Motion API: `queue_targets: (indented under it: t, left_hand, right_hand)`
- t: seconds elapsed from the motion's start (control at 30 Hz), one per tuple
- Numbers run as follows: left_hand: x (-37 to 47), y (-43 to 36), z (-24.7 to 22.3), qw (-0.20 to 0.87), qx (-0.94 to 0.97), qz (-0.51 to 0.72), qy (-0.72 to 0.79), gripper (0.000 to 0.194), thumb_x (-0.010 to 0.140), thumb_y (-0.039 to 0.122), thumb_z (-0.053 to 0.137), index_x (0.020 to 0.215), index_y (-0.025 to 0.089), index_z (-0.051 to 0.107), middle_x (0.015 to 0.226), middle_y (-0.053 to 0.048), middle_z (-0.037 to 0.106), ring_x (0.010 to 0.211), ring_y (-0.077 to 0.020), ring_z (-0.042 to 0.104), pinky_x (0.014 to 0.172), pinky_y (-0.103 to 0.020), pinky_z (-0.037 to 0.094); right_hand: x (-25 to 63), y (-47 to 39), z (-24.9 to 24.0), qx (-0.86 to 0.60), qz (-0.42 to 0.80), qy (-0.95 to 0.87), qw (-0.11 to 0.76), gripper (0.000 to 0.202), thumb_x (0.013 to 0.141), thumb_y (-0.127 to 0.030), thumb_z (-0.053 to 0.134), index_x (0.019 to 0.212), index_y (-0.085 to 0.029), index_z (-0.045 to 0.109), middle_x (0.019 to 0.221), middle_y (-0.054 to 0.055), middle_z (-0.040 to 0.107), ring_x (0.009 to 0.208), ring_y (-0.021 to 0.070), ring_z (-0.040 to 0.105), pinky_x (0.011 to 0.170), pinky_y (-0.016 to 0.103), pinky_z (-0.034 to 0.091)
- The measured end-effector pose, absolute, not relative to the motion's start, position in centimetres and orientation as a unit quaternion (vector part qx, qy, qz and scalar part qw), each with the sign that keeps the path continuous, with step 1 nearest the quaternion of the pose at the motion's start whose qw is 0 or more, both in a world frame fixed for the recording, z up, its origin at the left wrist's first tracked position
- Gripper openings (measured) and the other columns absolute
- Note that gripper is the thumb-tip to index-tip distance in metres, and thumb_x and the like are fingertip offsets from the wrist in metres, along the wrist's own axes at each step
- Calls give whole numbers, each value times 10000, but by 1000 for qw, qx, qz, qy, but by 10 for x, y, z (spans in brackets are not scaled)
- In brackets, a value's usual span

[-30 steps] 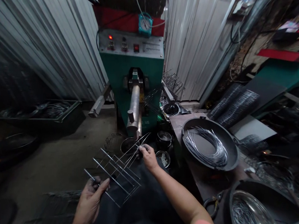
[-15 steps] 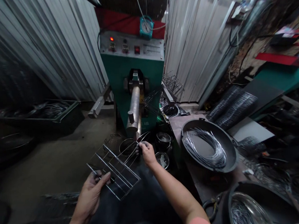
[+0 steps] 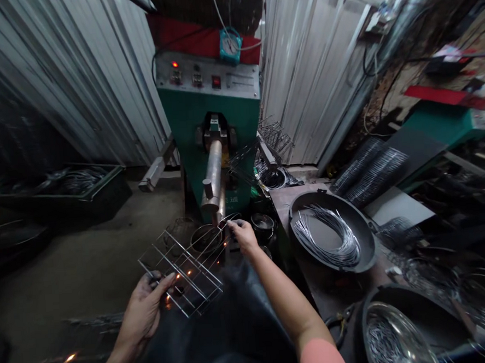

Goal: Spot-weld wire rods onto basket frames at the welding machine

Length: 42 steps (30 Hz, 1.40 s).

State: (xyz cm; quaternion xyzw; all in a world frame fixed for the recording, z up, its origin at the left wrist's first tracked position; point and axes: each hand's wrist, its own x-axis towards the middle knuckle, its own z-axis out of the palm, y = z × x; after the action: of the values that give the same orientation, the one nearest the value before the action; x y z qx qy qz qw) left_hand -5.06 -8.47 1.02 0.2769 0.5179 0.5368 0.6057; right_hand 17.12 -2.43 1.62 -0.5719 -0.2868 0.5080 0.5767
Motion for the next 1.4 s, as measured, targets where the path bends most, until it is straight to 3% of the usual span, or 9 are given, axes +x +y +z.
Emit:
queue_targets:
  t: [0.27, 0.47, 0.77, 0.87, 1.07, 1.4]
  left_hand:
    - [-52, -73, 16, 571, 305, 566, 510, 500, 407, 354, 824, 740, 174, 496, 601, 64, 525, 541, -81, 511, 511, -184, 422]
    - [-52, -67, 7, 578, 303, 564, 505, 513, 436, 363, 823, 762, 182, 470, 560, 74, 493, 488, -74, 462, 498, -196, 388]
    - [-54, -67, -16, 532, 357, 579, 504, 475, 505, 426, 785, 803, 180, 508, 651, 53, 506, 562, -92, 487, 541, -210, 399]
    - [-51, -71, -16, 495, 383, 595, 504, 434, 535, 418, 773, 792, 180, 518, 651, 54, 505, 568, -85, 468, 551, -203, 385]
    - [-45, -77, -6, 560, 313, 574, 509, 533, 401, 448, 815, 722, 165, 496, 582, 56, 507, 537, -95, 474, 548, -224, 395]
    - [-44, -81, -7, 557, 288, 594, 504, 546, 374, 433, 821, 717, 166, 490, 614, 62, 508, 544, -91, 493, 544, -232, 422]
  right_hand:
    - [159, -4, 11, -600, 483, -332, 545, 222, 611, -342, 661, 573, -155, 548, 440, -60, 459, 401, 61, 366, 384, 196, 228]
    - [177, -48, -12, -599, 476, -354, 538, 276, 658, -412, 639, 604, -176, 506, 467, -67, 433, 417, 66, 355, 396, 203, 241]
    - [202, -180, -73, -669, 543, -359, 358, 275, 624, -413, 640, 658, -164, 530, 484, -75, 418, 395, 54, 345, 386, 189, 222]
    - [202, -198, -77, -669, 551, -344, 361, 279, 621, -422, 628, 668, -170, 519, 483, -78, 410, 388, 56, 338, 382, 192, 221]
    - [203, -206, -83, -658, 510, -368, 415, 278, 636, -432, 635, 653, -167, 557, 570, -26, 507, 503, 102, 452, 468, 216, 329]
    - [207, -206, -90, -653, 495, -397, 415, 336, 647, -478, 622, 690, -147, 580, 666, 9, 571, 646, 148, 533, 581, 238, 416]
